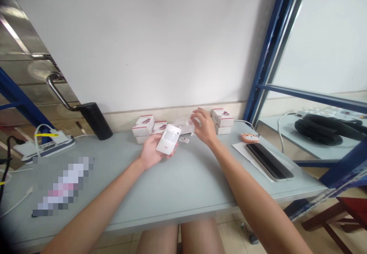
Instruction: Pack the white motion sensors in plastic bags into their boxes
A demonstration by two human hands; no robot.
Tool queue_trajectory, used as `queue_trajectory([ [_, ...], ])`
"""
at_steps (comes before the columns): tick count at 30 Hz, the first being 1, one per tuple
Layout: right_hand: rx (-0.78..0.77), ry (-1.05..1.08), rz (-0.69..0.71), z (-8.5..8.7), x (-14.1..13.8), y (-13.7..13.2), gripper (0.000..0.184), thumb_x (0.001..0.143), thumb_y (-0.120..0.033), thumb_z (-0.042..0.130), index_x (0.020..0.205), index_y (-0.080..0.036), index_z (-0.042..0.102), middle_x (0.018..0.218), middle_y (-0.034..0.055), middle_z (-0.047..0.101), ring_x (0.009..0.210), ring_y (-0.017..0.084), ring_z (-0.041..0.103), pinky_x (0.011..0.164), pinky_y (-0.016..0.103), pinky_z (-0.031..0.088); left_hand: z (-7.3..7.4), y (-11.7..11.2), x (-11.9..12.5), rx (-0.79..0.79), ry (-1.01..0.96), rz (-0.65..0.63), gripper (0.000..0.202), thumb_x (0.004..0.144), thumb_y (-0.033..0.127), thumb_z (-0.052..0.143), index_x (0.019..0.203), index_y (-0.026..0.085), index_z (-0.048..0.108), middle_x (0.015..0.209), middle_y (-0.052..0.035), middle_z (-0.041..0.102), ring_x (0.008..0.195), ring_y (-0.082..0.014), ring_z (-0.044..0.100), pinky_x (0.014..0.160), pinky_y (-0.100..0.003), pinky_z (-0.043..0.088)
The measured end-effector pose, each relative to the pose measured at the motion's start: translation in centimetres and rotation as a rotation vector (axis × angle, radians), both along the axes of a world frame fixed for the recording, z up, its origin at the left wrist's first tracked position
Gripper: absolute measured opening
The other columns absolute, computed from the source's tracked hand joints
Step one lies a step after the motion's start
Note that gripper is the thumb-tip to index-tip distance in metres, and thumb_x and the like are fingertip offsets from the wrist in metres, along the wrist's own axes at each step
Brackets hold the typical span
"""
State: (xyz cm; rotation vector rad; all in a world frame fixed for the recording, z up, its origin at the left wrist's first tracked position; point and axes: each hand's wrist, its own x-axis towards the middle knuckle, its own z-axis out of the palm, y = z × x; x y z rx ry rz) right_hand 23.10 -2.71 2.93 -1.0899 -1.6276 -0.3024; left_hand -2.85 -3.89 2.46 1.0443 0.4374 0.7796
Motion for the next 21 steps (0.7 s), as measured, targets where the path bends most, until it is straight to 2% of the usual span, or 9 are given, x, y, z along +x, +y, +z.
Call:
queue_trajectory([
  [3, 0.011, -0.016, -0.030, 0.1, 0.1, -0.1, 0.015, 0.099, -0.023, 0.055, 0.097, -0.028, 0.069, 0.127, 0.0081, 0.071, 0.138, 0.031, 0.057, 0.109, 0.057, 0.050, 0.0, 0.1, 0.0, 0.003, -0.025, 0.025, 0.051, 0.089, 0.039, 0.049, 0.125, 0.006, 0.064, 0.096, -0.0218, 0.075, 0.064, -0.0289, 0.069, 0.053, -0.035, 0.048],
  [9, 0.008, -0.054, 0.011, 0.1, -0.4, -0.4, 0.015, 0.100, -0.023, 0.055, 0.100, -0.028, 0.070, 0.126, 0.0083, 0.071, 0.136, 0.030, 0.058, 0.106, 0.052, 0.052, -0.2, 0.0, 0.1, -0.006, -0.010, 0.013, 0.052, 0.089, 0.040, 0.049, 0.122, 0.004, 0.065, 0.096, -0.0217, 0.075, 0.065, -0.0283, 0.068, 0.054, -0.035, 0.048],
  [14, 0.033, -0.028, -0.059, 0.0, -0.6, -0.5, 0.015, 0.098, -0.023, 0.057, 0.104, -0.027, 0.070, 0.129, 0.0086, 0.069, 0.137, 0.032, 0.056, 0.109, 0.054, 0.049, -0.1, 0.0, 0.1, 0.006, -0.001, -0.004, 0.049, 0.091, 0.040, 0.047, 0.120, 0.005, 0.066, 0.095, -0.0213, 0.075, 0.067, -0.0291, 0.069, 0.055, -0.036, 0.049],
  [16, 0.032, -0.026, -0.088, 0.1, -0.7, -0.6, 0.019, 0.097, -0.022, 0.057, 0.110, -0.028, 0.070, 0.133, 0.0089, 0.067, 0.137, 0.032, 0.056, 0.110, 0.055, 0.049, -0.1, 0.0, 0.1, 0.001, -0.013, 0.007, 0.048, 0.090, 0.040, 0.048, 0.121, 0.008, 0.064, 0.095, -0.0202, 0.075, 0.066, -0.0286, 0.069, 0.055, -0.035, 0.049],
  [19, 0.038, 0.022, -0.131, 0.4, -1.0, -1.0, 0.027, 0.096, -0.023, 0.057, 0.120, -0.028, 0.067, 0.136, 0.0110, 0.063, 0.131, 0.032, 0.058, 0.108, 0.053, 0.050, 0.0, 0.1, 0.1, -0.010, -0.038, 0.029, 0.047, 0.089, 0.039, 0.050, 0.126, 0.012, 0.061, 0.095, -0.0181, 0.076, 0.065, -0.0286, 0.070, 0.054, -0.035, 0.048],
  [21, 0.037, 0.058, -0.111, 0.7, -1.5, -1.4, 0.022, 0.098, -0.025, 0.056, 0.117, -0.028, 0.067, 0.127, 0.0112, 0.065, 0.122, 0.030, 0.062, 0.102, 0.049, 0.053, 0.0, 0.1, 0.1, -0.007, -0.049, 0.052, 0.047, 0.089, 0.038, 0.051, 0.128, 0.013, 0.060, 0.095, -0.0177, 0.075, 0.064, -0.0288, 0.070, 0.053, -0.035, 0.048],
])
